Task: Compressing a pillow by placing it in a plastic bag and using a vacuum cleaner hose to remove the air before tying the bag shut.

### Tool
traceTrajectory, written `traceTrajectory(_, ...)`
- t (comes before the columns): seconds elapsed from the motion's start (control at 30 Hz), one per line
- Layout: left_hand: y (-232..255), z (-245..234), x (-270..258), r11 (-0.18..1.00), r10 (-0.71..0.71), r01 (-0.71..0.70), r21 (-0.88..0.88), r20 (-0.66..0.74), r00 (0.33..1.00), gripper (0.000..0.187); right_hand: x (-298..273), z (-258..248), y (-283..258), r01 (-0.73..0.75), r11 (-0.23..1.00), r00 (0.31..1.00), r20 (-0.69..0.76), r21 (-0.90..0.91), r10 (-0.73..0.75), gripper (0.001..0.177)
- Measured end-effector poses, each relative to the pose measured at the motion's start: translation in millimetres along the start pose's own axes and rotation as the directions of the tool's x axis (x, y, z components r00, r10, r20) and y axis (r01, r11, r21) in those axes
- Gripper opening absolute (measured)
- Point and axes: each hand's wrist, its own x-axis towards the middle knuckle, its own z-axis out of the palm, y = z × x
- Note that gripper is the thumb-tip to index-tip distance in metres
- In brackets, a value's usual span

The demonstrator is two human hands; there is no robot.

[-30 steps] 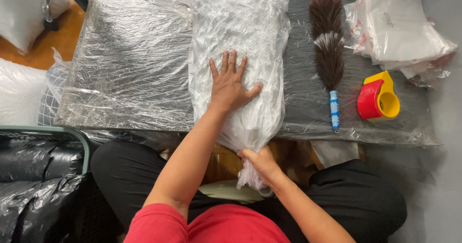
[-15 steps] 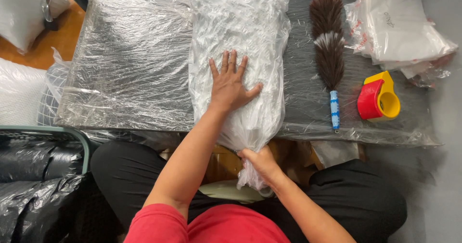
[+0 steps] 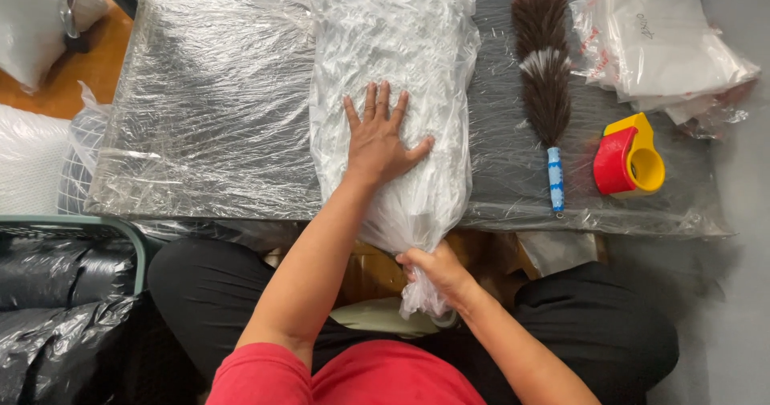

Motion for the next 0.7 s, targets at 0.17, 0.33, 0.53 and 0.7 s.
traceTrajectory(0.17, -1, 1, 1, 1.0, 0.004, -0.004, -0.013, -0.005, 1.0, 0.097, -5, 5, -11, 0.011, 0.999, 0.999, 0.042, 0.031, -0.012, 0.011)
traceTrajectory(0.33, -3, 4, 5, 1.0, 0.014, -0.014, 0.0, -0.014, 1.0, 0.098, 5, 1, -4, 0.028, 0.999, 0.997, 0.07, 0.019, -0.03, 0.012)
traceTrajectory(0.53, 25, -25, 7, 0.974, 0.174, -0.162, 0.161, -0.065, 0.983, 0.099, 3, 2, -11, -0.007, 0.999, 0.997, 0.073, 0.038, 0.004, 0.013)
traceTrajectory(0.7, 54, 25, 18, 0.77, 0.637, -0.635, 0.055, -0.035, 0.77, 0.054, 5, 3, -8, 0.001, 0.997, 0.999, 0.04, 0.078, -0.004, 0.013)
